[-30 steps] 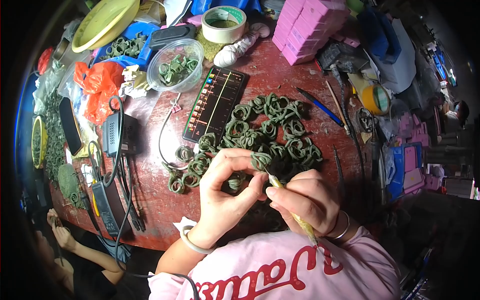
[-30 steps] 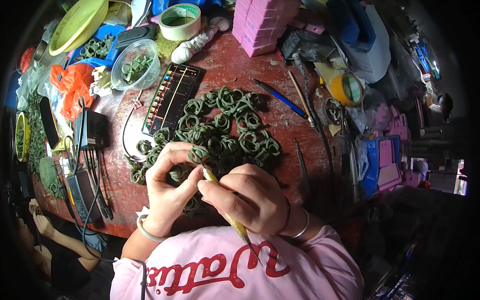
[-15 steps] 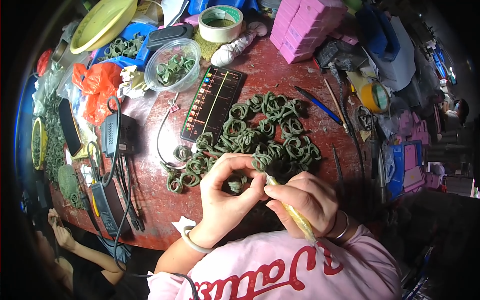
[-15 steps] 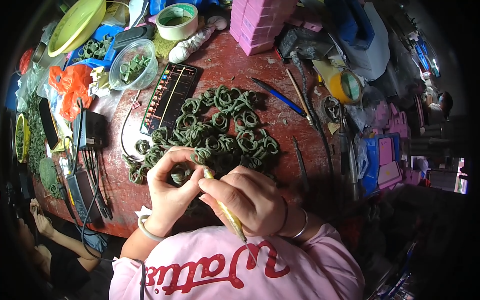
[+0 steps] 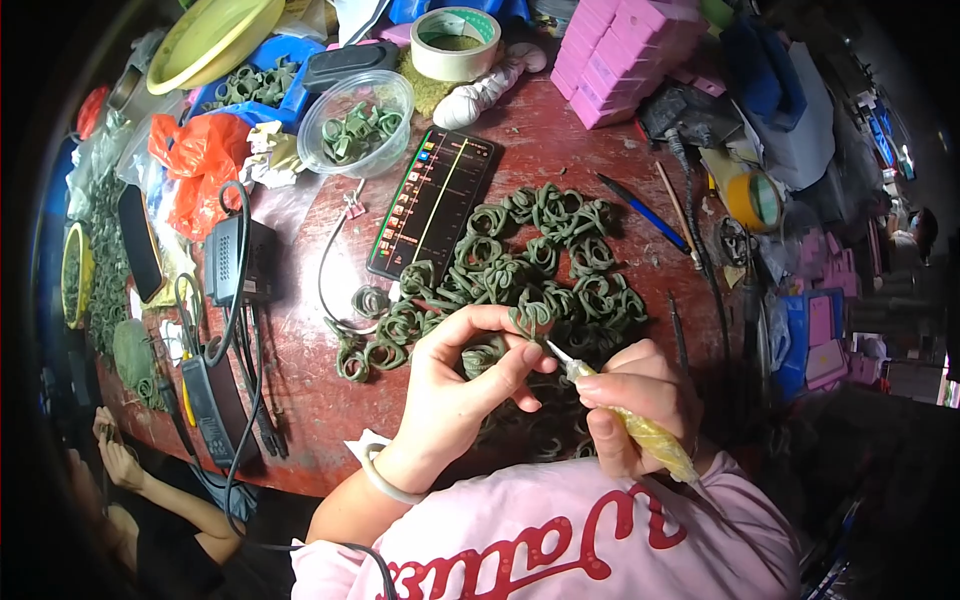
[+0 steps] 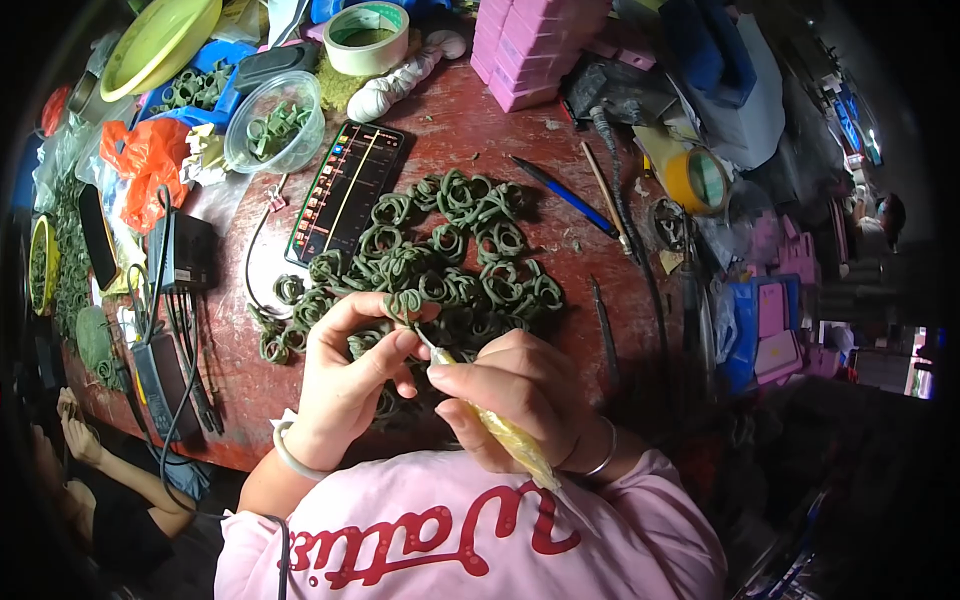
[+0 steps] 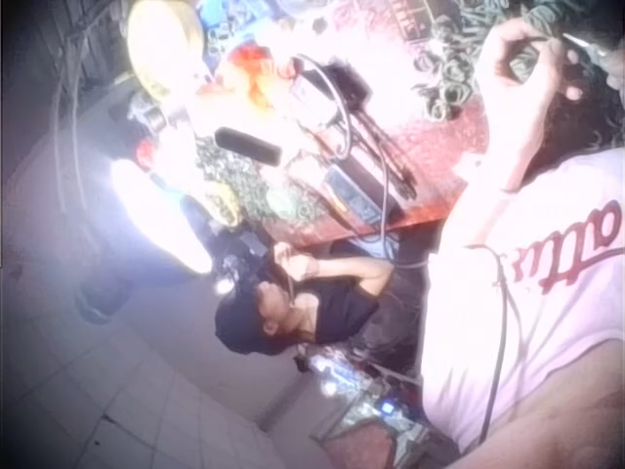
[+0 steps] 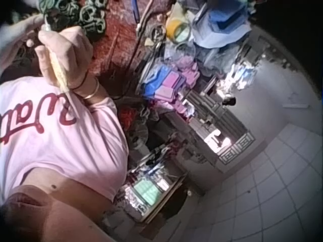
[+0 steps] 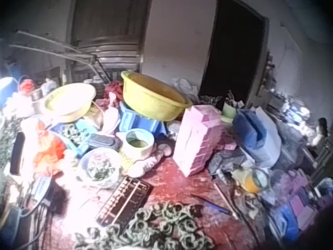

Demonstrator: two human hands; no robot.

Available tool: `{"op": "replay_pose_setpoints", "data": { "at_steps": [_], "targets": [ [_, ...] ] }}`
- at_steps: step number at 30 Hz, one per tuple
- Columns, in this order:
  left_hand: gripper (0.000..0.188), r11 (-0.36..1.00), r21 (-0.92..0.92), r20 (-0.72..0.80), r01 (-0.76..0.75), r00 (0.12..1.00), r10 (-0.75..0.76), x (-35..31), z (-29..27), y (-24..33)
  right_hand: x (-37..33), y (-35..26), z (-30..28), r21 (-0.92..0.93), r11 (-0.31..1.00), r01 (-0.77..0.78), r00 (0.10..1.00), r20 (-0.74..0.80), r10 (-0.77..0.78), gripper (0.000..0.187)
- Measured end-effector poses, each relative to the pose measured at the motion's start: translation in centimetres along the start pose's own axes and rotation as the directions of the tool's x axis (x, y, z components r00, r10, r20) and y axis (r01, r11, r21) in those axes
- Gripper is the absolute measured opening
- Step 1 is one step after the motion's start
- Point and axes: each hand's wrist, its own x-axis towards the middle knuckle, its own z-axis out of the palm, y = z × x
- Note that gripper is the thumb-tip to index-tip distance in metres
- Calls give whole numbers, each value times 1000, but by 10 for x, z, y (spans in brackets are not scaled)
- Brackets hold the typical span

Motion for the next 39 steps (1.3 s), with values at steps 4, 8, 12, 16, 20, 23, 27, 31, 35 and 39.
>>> {"op": "replay_pose_setpoints", "data": {
  "at_steps": [4, 8, 12, 16, 20, 23, 27, 31, 35, 39],
  "targets": [
    [23, 999, -42, -5, 4, 1000, -4, 0, -1, 0, 1, 2, 2, -28, 1000, 4, 1000, 4, -4, 30],
    [18, 1000, -16, 9, -7, 1000, 8, -1, -2, 1, 3, 4, 6, -17, 998, 53, 998, 35, -52, 34],
    [13, 999, -23, 1, -30, 1000, 30, -1, 2, 3, 4, 3, 8, -18, 998, 63, 997, 40, -62, 37],
    [12, 993, 88, 7, -82, 997, 81, 0, 2, 1, 6, 3, 8, -2, 997, 72, 996, 45, -72, 43],
    [13, 959, 226, 66, -170, 985, 159, -1, -2, 0, 5, 5, 9, 25, 996, 82, 994, 72, -83, 47],
    [14, 960, 222, 66, -173, 985, 163, -1, -2, 1, 5, 6, 9, 43, 995, 90, 994, 58, -93, 48],
    [13, 947, 250, 61, -201, 980, 192, 2, -2, 0, 5, 8, 9, -19, 991, 136, 988, 76, -134, 47],
    [12, 789, 436, 157, -433, 900, 407, 7, -9, -8, 5, 6, 10, -77, 984, 161, 984, 91, -154, 45],
    [9, 992, 95, -56, -83, 994, 89, 1, 3, 2, 3, 3, 4, -17, 994, 111, 993, 52, -110, 44],
    [9, 995, 68, -18, -72, 997, 73, 1, 0, 1, 6, 1, 7, -9, 1000, 29, 999, 19, -29, 25]
  ]
}}
